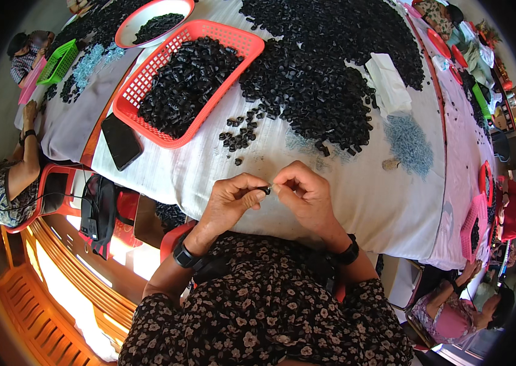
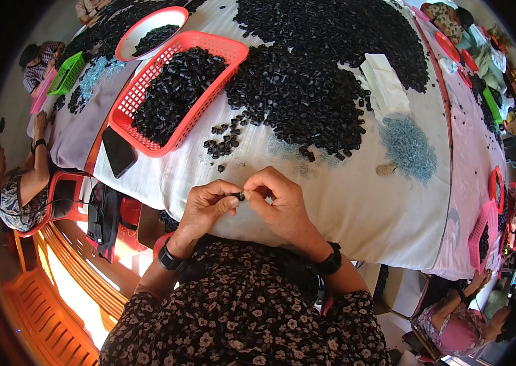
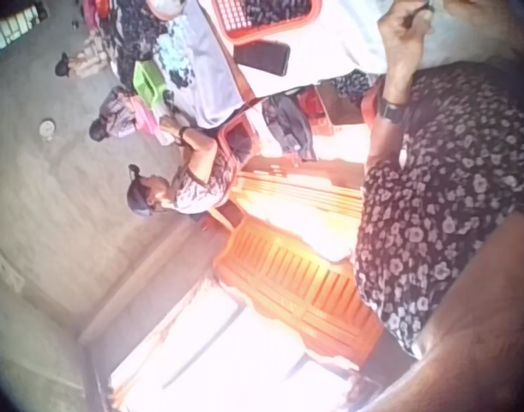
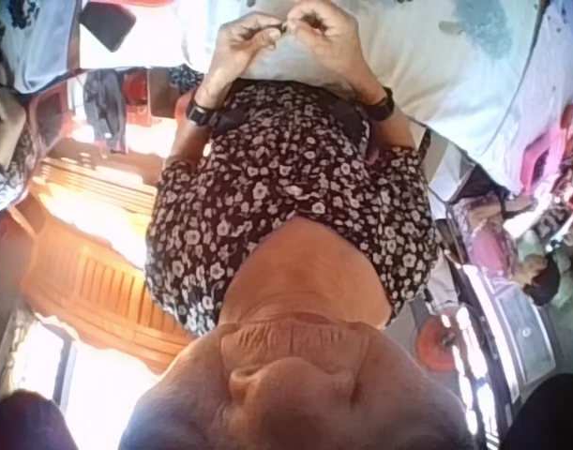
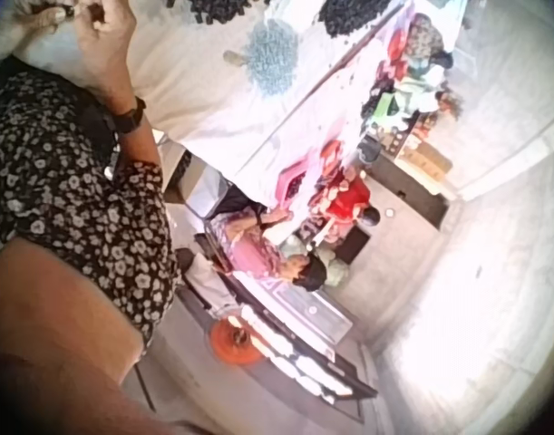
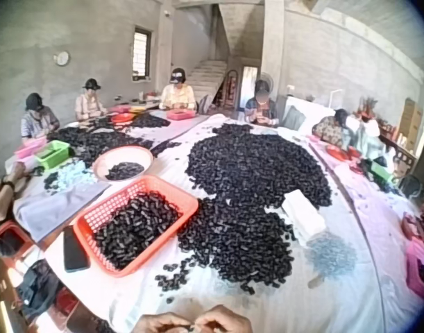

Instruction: Sort small black plastic components by inspection and separate specific manufacturing pieces on a shared table workspace.

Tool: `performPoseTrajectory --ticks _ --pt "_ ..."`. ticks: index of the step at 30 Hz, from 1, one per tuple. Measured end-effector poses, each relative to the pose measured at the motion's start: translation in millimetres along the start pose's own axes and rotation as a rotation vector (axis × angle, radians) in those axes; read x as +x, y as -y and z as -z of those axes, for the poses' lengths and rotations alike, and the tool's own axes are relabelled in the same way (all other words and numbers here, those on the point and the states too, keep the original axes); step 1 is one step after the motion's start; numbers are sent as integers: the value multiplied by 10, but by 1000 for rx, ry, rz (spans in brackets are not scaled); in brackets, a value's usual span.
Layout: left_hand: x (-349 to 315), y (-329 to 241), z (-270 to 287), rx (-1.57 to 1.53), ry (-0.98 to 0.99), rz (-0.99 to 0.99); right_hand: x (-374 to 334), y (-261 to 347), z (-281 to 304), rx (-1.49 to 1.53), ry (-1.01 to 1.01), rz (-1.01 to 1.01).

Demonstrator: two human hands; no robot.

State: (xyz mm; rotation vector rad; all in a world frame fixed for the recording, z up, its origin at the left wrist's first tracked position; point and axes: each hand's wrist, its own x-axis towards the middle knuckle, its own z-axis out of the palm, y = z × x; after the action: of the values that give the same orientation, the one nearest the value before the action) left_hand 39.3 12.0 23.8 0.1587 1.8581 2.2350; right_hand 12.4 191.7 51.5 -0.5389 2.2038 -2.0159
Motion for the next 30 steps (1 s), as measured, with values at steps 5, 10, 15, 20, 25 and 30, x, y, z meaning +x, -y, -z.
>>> performPoseTrajectory --ticks 5,10,15,20,25,30 --pt "-24 -21 -15 -21 32 24 -42 -44 8 -46 56 36" --pt "-39 41 11 -173 46 72 -86 -16 7 -133 79 61" --pt "-61 87 43 -244 62 69 -74 -31 -17 -23 83 -68" --pt "-54 101 67 -228 32 56 -38 17 -82 -176 89 61" --pt "-106 165 130 -270 24 49 -74 14 -149 -233 79 109" --pt "-133 112 150 -170 31 34 -7 -23 -125 -49 184 -168"
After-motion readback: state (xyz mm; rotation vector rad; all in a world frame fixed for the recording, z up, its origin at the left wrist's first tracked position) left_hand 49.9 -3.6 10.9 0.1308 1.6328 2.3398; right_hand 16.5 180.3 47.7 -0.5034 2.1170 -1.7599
